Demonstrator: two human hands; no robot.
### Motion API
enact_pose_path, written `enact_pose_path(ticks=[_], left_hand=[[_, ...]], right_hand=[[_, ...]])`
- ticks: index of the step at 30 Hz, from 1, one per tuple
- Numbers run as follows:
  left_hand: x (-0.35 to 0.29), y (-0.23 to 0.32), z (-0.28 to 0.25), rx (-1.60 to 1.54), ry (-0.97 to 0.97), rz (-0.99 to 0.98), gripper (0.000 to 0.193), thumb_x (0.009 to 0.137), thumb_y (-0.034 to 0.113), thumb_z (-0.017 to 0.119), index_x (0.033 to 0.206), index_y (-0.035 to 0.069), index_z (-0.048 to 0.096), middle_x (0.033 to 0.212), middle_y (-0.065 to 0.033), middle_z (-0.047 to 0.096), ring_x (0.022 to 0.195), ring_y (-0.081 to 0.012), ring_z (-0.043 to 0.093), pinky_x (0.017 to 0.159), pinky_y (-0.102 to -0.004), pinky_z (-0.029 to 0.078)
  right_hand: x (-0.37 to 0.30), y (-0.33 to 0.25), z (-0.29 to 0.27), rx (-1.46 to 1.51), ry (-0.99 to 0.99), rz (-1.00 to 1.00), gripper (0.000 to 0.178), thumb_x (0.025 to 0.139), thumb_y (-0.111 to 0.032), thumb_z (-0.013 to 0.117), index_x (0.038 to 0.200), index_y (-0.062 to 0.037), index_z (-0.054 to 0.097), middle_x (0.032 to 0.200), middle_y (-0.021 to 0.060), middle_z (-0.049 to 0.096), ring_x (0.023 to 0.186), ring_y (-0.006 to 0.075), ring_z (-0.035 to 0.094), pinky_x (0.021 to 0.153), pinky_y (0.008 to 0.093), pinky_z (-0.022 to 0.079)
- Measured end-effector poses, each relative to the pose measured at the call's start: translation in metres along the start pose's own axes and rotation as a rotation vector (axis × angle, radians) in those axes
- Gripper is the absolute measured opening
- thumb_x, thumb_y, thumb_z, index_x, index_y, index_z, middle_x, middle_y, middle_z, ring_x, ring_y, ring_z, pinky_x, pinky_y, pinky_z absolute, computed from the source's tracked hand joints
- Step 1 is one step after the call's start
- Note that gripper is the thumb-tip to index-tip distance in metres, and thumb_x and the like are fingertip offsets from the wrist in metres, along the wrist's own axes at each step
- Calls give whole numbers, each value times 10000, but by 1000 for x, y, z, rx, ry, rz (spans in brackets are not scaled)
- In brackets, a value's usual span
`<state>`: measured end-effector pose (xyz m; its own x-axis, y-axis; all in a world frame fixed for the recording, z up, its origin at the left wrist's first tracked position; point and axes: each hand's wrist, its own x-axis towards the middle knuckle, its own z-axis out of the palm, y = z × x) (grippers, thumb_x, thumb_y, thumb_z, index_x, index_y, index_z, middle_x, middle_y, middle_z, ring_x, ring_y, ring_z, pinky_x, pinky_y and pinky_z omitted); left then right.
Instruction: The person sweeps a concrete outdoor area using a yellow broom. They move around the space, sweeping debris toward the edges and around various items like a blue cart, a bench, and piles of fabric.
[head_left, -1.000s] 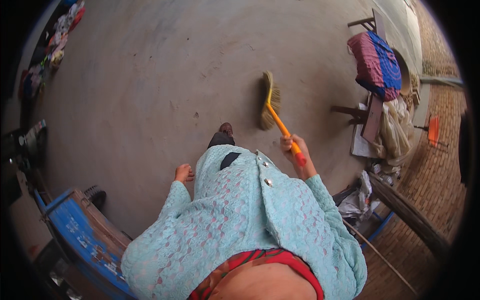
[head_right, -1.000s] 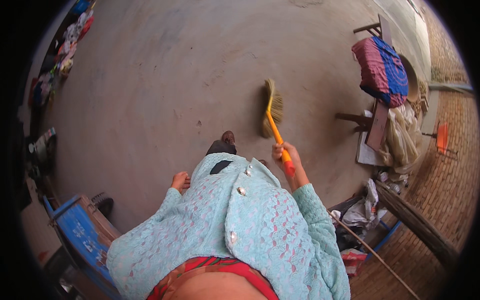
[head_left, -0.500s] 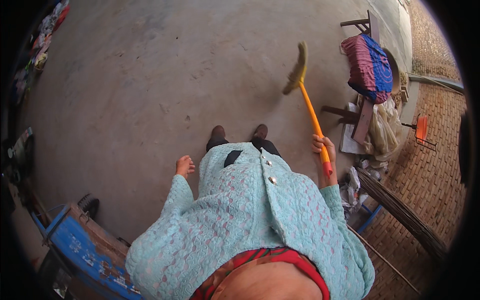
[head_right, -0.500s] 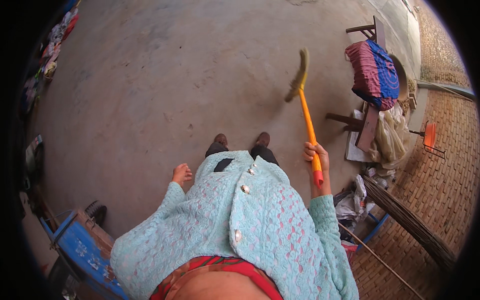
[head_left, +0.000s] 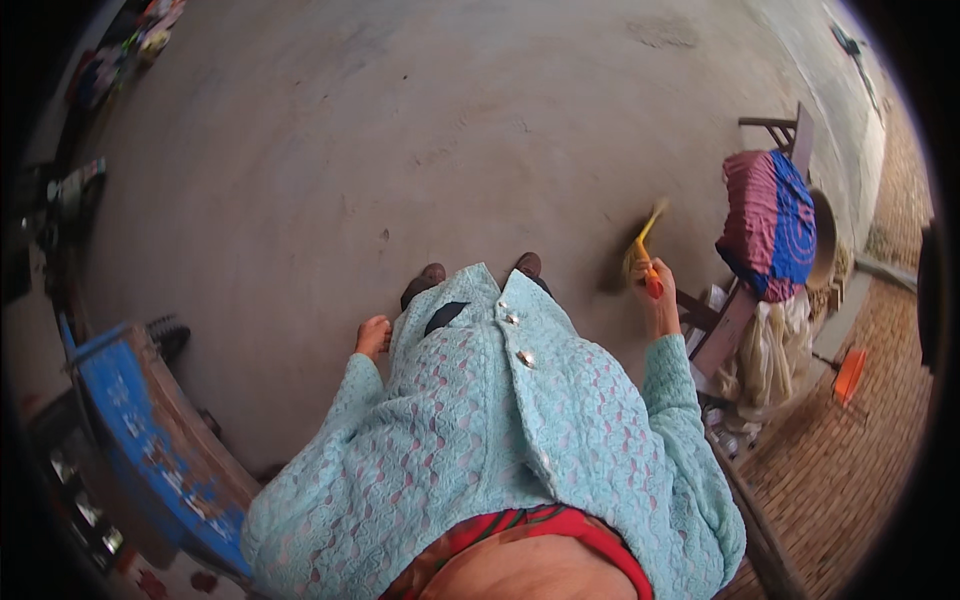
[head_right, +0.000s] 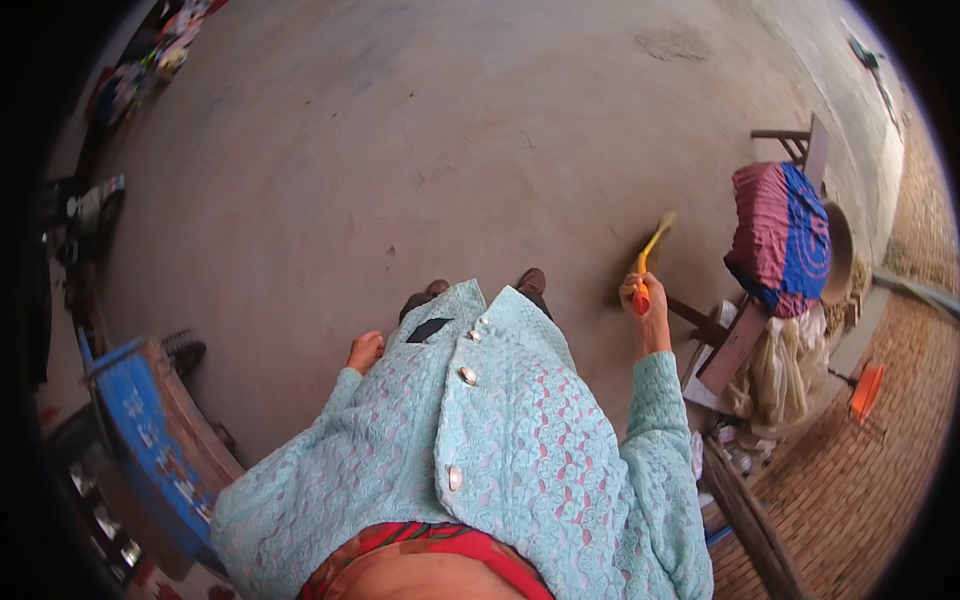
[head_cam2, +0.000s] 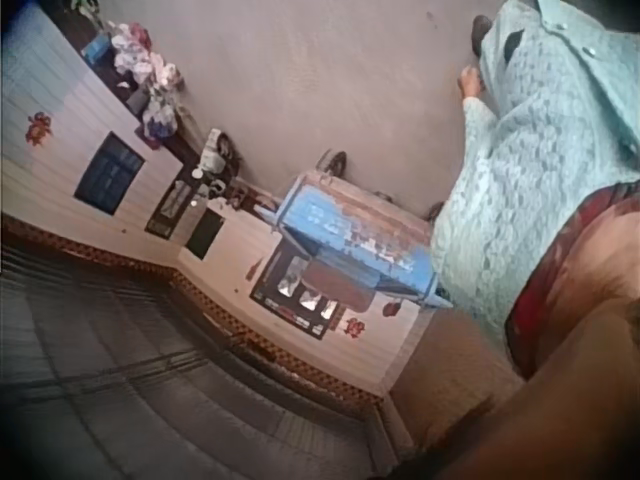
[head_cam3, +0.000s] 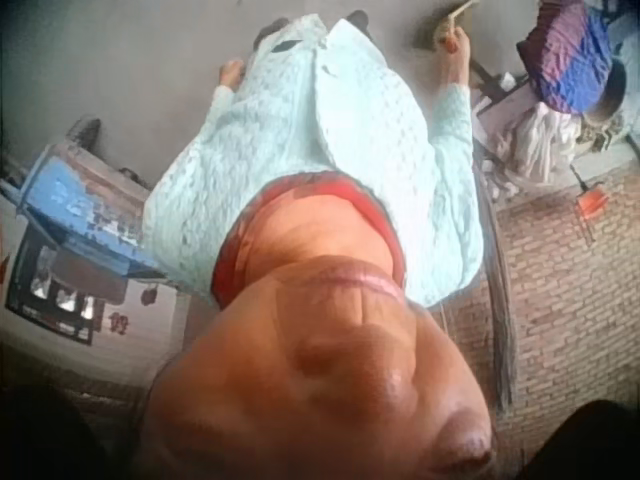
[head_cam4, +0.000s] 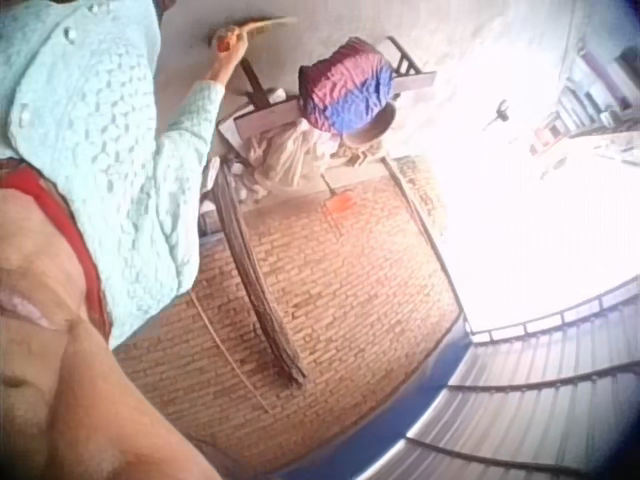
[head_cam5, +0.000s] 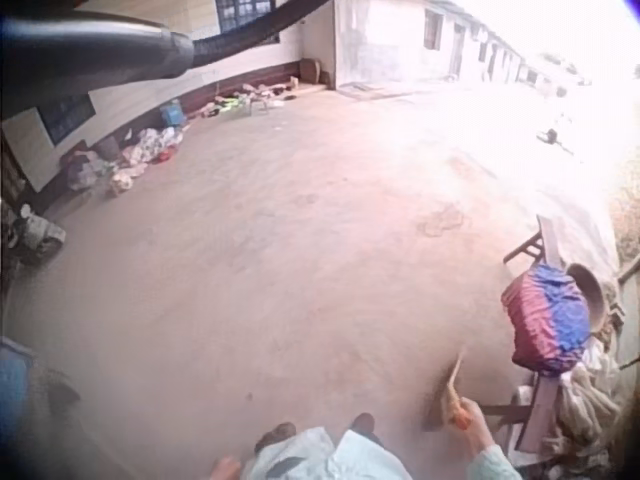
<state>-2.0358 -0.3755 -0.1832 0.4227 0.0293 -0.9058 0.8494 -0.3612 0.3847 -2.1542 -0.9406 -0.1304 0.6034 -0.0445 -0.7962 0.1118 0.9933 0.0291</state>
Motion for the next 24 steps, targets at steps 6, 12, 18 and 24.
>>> enact_pose_path(ticks=[6, 12, 18, 24], left_hand=[[-32, -18, 27, 9, 47, 72, 415, 766, 171, 483, 1155, 43, 418, 862, -92, 540, 719, -199, 542, 600, -356, 454], [-32, -63, 13, -258, 128, 60, 421, 763, 187, 469, 1152, 34, 418, 851, -98, 520, 655, -223, 547, 546, -341, 463], [-48, -65, 25, -172, 201, -8, 398, 753, 184, 461, 1114, 16, 440, 849, -114, 520, 658, -233, 551, 555, -364, 467], [-22, -80, 31, -166, 119, 148, 380, 761, 210, 461, 1086, 14, 463, 870, -132, 537, 652, -230, 553, 571, -371, 468]], right_hand=[[39, -6, 79, -122, -212, 96, 38, 705, -4, 414, 718, -10, 378, 560, 27, 389, 449, 92, 389, 415, 199, 377], [20, 43, 124, -658, -107, 198, 95, 686, 5, 454, 750, -6, 385, 564, 3, 368, 439, 65, 371, 380, 166, 342], [-27, 69, 116, -759, -192, 357, 187, 692, 10, 452, 857, -8, 366, 661, 18, 388, 460, 36, 363, 378, 152, 330], [-18, 79, 123, -689, -43, 553, 243, 709, 33, 439, 926, -8, 339, 679, 38, 377, 439, 28, 343, 360, 146, 297]])
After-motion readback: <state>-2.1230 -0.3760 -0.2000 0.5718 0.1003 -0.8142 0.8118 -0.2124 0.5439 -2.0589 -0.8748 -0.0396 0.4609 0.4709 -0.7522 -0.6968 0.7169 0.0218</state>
